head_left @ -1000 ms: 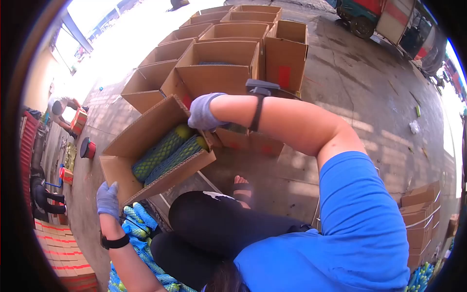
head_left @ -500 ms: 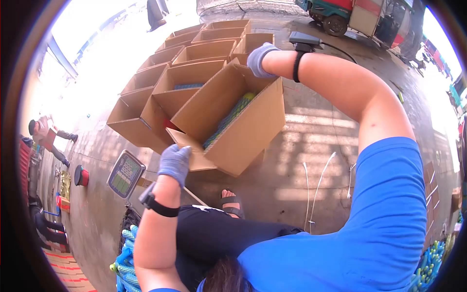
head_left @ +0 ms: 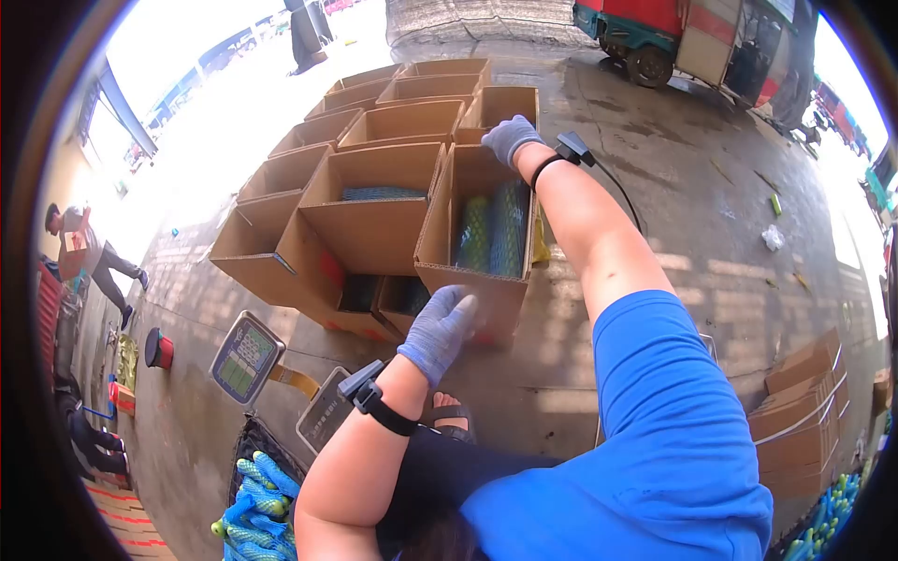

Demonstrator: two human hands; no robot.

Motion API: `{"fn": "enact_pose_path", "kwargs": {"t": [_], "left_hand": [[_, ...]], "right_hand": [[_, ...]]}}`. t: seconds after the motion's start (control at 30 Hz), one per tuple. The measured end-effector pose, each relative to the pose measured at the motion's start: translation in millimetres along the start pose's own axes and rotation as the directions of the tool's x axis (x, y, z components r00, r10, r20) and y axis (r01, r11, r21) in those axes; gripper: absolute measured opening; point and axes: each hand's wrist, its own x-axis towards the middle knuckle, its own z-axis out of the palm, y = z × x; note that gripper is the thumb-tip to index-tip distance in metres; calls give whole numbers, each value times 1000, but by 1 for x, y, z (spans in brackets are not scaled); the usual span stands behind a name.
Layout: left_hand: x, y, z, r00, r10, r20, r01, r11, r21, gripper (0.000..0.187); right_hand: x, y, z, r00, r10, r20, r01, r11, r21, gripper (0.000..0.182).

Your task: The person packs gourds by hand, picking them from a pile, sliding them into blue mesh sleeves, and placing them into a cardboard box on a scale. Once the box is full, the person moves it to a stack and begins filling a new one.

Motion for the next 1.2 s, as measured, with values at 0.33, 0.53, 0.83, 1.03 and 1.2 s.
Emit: {"fn": "enact_pose_path", "kwargs": {"t": [0.33,0.53,0.83,1.03,1.2], "left_hand": [[-203,119,-103,867,443,-228,-377,883,280,43],[-416,149,-164,705,522,-480,-387,850,356,49],[-693,6,41,-33,496,-867,-389,793,469,39],[-813,-262,140,-583,-315,-749,-494,869,18,32],[-894,-476,199,-860,-389,-329,-121,783,-610,34]], "right_hand": [[-88,-15,-54,715,411,-565,462,329,824,17],[-216,-146,-115,500,121,-857,717,498,488,17],[-230,-351,-175,398,-40,-917,854,-350,386,23],[-233,-489,-249,161,-227,-961,825,-504,257,21],[-232,-561,-278,39,-462,-886,808,-507,300,16]]}}
